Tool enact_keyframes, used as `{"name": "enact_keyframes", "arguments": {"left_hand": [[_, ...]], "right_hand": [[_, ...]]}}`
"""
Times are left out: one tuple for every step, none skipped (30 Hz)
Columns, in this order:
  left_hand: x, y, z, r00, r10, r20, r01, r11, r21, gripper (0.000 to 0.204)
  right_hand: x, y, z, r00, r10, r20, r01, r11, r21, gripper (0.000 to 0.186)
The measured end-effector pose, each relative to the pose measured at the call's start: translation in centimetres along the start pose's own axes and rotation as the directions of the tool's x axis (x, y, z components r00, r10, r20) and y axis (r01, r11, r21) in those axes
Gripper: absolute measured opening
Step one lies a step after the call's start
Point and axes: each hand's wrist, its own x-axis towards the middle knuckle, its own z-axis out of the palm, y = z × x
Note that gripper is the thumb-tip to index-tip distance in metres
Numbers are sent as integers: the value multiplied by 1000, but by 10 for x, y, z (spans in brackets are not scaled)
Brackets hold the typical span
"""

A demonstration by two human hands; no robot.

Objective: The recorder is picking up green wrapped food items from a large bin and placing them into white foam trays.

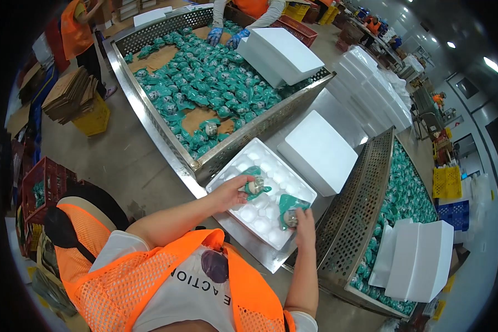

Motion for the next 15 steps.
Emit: {"name": "enact_keyframes", "arguments": {"left_hand": [[6,-4,-11,1000,-10,-10,9,1000,-15,33],[8,-4,-14,1000,-24,-18,23,999,-28,32],[9,-5,-15,1000,-26,-16,26,999,-40,30],[11,-6,-15,999,-35,-16,34,999,-37,30],[11,-6,-14,999,-41,-34,40,998,-47,26],[12,-5,-12,998,-46,-50,43,997,-60,22],[11,-4,-15,997,-48,-54,44,996,-74,21],[10,-3,-15,997,-62,-52,58,996,-74,21],[9,-2,-13,998,-50,-42,46,996,-82,21],[9,-2,-10,999,-38,-31,35,995,-92,21],[10,1,-12,999,-46,-11,45,994,-100,21],[11,0,-11,998,-56,-6,56,994,-97,21],[11,0,-10,998,-53,-17,52,994,-97,21],[11,0,-11,998,-43,-36,39,994,-99,21],[10,-1,-13,999,-32,-16,30,990,-135,19]], "right_hand": [[1,8,3,1000,-18,-5,17,998,-64,20],[1,13,6,999,-34,-13,32,992,-125,17],[7,18,1,999,-30,-17,28,992,-120,17],[16,24,-7,997,-70,12,71,976,-206,18],[19,31,-11,994,-102,40,110,952,-286,18],[14,24,-3,995,-94,29,98,955,-280,18],[11,17,7,985,-173,6,170,966,-196,17],[9,12,12,968,-249,-22,244,963,-116,17],[13,19,6,969,-242,-46,235,965,-115,17],[22,32,-2,931,-362,-32,346,910,-228,18],[24,34,-1,880,-474,9,450,829,-332,20],[23,36,-4,882,-472,-3,444,832,-332,20],[20,37,-8,819,-558,136,549,690,-472,21],[17,33,-6,740,-603,297,644,511,-569,21],[3,16,1,648,-646,403,675,242,-697,24]]}}
